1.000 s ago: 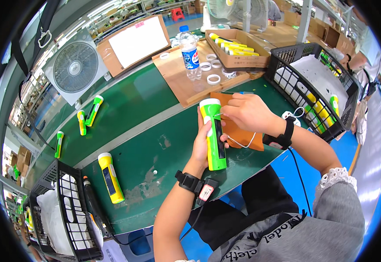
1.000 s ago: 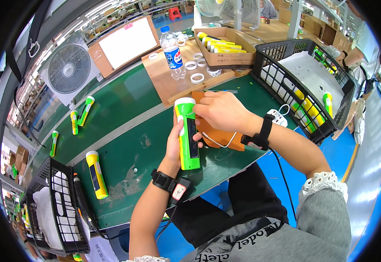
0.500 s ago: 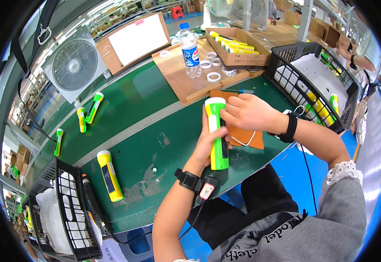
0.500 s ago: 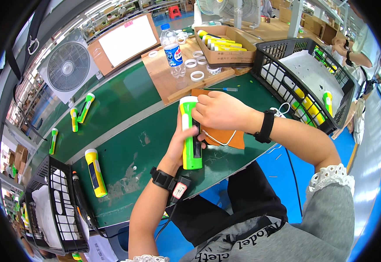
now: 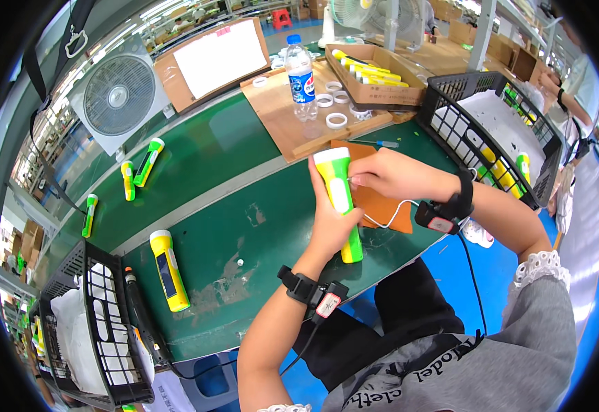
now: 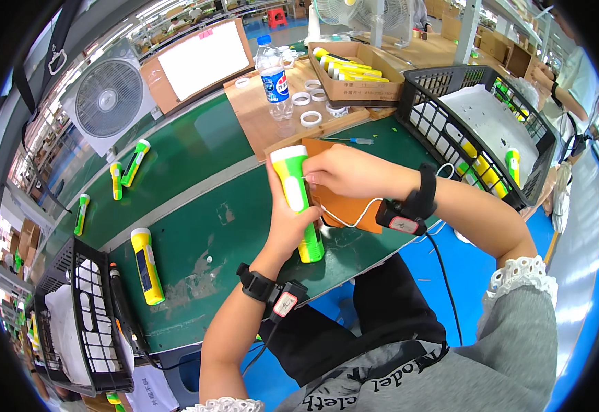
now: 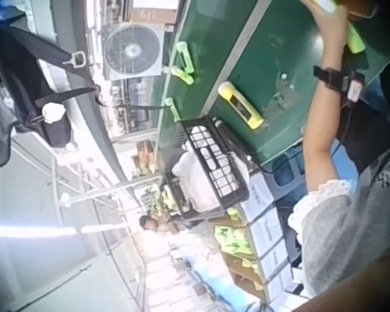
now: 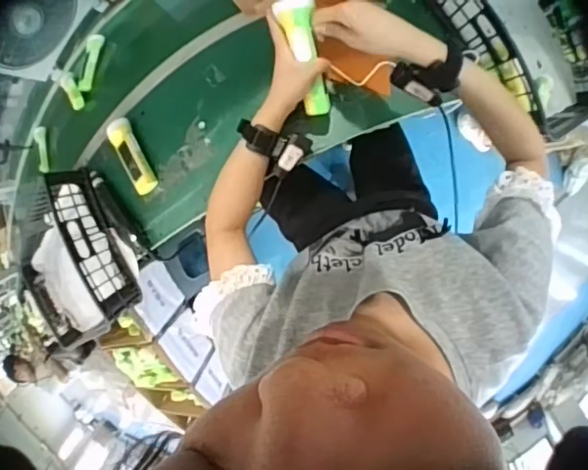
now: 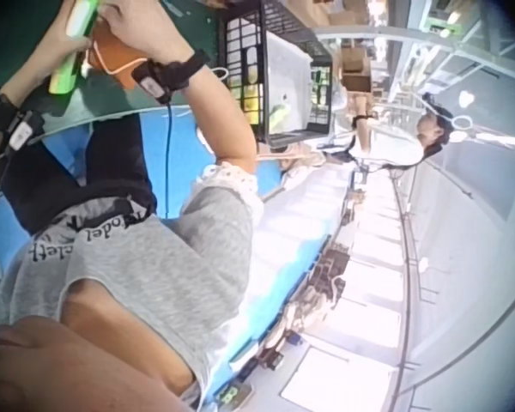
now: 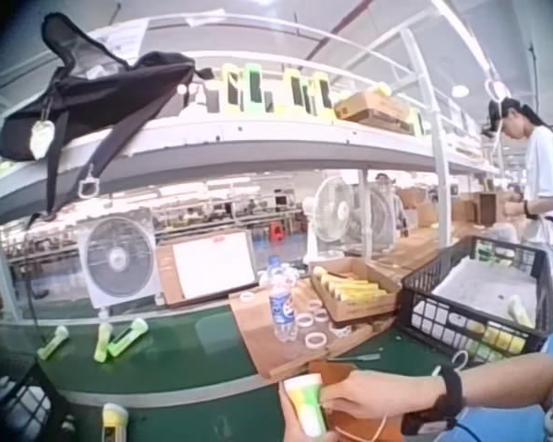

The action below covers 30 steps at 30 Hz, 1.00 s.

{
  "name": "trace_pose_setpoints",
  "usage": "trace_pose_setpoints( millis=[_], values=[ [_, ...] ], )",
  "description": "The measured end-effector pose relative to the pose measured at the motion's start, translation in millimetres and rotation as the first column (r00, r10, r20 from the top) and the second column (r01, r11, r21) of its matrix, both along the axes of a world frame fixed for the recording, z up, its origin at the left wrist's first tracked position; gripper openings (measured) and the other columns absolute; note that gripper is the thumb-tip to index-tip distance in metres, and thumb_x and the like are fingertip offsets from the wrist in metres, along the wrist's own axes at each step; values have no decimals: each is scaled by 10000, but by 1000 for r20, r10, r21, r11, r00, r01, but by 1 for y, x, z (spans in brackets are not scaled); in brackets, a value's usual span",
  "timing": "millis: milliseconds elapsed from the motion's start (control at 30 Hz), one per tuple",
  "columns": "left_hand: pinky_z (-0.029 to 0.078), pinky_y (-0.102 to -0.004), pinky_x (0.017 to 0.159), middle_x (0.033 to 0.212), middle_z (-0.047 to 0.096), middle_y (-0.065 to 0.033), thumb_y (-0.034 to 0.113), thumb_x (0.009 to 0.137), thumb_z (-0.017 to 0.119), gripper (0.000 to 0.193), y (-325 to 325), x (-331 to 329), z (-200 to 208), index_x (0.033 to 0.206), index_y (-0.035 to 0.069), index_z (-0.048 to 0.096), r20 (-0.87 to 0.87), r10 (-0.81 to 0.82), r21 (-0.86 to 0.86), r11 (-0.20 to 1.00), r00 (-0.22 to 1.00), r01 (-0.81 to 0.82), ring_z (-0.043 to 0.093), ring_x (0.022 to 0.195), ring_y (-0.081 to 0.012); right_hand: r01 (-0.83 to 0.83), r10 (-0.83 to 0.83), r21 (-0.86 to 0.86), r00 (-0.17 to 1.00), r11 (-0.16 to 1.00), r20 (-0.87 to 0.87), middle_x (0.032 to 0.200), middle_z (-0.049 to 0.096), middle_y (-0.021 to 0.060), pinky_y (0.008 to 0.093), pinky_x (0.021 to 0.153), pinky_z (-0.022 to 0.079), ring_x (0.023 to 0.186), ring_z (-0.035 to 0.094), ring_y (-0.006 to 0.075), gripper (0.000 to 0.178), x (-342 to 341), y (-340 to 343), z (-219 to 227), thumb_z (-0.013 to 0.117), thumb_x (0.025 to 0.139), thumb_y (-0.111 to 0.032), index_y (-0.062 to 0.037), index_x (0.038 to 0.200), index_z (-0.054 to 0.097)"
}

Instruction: Assembling, testing, and inspecting solar-powered flashlights on a factory production line.

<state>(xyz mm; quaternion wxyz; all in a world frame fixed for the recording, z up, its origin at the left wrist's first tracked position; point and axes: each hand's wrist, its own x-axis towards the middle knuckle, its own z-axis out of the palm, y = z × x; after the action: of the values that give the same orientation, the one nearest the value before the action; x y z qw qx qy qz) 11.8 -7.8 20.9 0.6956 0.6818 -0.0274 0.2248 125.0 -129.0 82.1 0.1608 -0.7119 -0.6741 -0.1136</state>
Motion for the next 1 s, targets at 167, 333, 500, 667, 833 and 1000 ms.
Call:
trace_pose_setpoints(
  millis=[167,333,500,667,833,1000],
  values=[
    [505,-298,505,1067,383,-117,-75,665,549,1087,1,-4,3,1339,270,-231,-62,-310,-434,864,949,254,558,689,-180,14,-85,125,807,992,585,541,500,12,278,427,385,508,558,174,65,-11,1,9,554,747,-141,-111,797,526],
    [513,-298,600,1171,366,-132,-47,673,562,1064,-4,-4,5,1354,235,-204,-4,-183,-221,959,983,178,553,776,-163,86,-60,-81,959,993,278,581,553,37,357,495,436,537,573,218,80,-10,-1,15,569,733,-128,-86,790,531],
    [480,-307,752,1240,330,-162,-50,672,555,1056,-2,2,-4,1348,174,-226,84,46,130,990,995,-57,523,932,-214,-48,27,-43,913,998,-406,590,554,29,340,487,404,454,482,176,130,5,6,7,534,806,-127,-40,710,525],
    [361,-357,940,1299,286,-188,-41,655,554,1056,-4,-2,2,1347,129,-226,79,44,297,953,996,-65,386,1157,-277,-231,-276,-300,132,926,-952,482,316,-85,242,385,199,389,243,53,248,11,-5,12,469,891,-190,-59,684,507],
    [406,-348,879,1275,311,-187,15,698,559,983,-4,2,0,1371,140,-145,115,71,297,949,991,-102,430,1101,-281,-192,-288,-314,149,930,-946,474,321,-74,247,387,211,404,261,50,259,8,-5,14,464,888,-192,-53,675,512],
    [427,-273,400,928,456,-99,470,928,204,508,10,9,-12,1377,279,62,27,-20,-402,915,999,29,478,488,-149,204,-281,-214,851,955,-444,602,581,98,359,566,413,565,547,250,201,-2,-4,26,491,803,-163,-21,696,584]
  ],
)
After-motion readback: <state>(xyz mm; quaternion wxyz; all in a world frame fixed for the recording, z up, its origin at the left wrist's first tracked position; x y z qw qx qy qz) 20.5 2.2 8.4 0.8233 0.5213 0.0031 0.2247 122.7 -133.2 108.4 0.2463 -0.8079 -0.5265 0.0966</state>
